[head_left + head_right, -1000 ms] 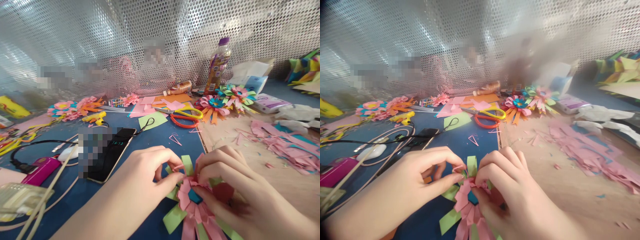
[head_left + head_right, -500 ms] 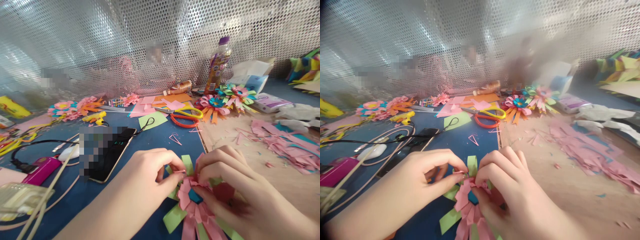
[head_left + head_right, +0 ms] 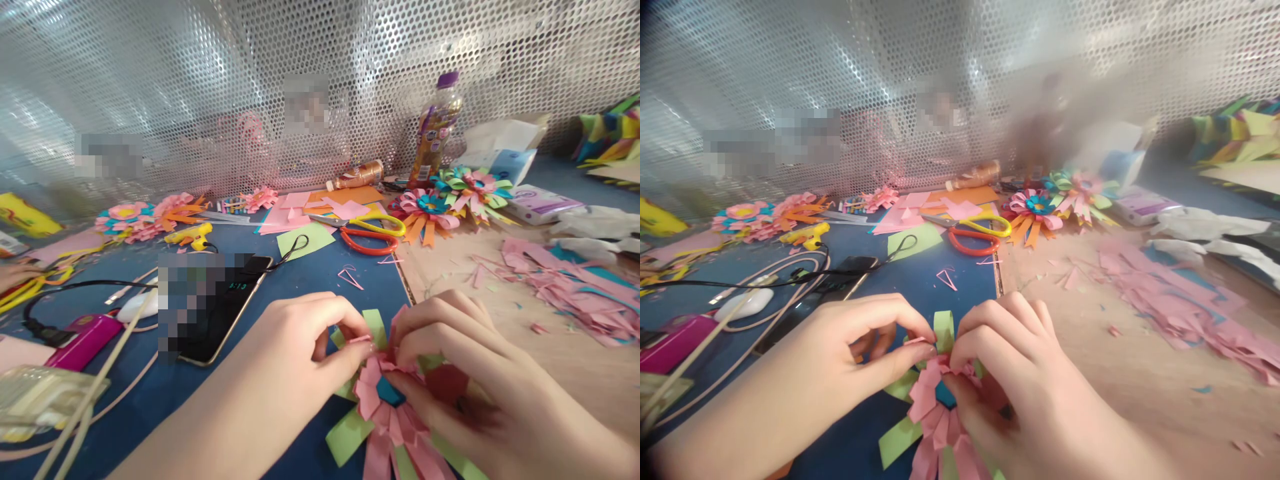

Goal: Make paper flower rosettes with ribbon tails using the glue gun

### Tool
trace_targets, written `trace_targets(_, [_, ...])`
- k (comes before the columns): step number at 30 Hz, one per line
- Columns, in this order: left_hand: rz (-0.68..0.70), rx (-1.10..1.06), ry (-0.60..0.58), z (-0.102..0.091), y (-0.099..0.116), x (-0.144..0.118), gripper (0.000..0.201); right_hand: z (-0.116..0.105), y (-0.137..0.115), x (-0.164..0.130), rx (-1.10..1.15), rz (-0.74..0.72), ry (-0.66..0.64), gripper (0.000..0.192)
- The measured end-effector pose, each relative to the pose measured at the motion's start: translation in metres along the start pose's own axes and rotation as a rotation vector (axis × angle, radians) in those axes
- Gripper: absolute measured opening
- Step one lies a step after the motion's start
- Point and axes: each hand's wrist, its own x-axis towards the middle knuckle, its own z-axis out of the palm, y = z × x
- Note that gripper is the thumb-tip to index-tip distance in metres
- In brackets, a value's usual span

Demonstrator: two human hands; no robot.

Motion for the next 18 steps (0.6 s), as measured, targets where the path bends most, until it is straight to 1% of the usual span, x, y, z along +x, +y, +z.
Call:
trace_targets(6, [-0.021, 0.008, 0.0, 0.0003, 0.0016, 0.001, 0.008, 0.0002, -0.0009, -0.0018, 0.003, -0.006, 0.004, 0.016])
trace_targets(18, [-0.006, -0.019, -0.035, 0.0011, 0.0032, 0.001, 0.01, -0.0023, -0.0013, 0.0006, -0.008, -0.022, -0.009, 0.015])
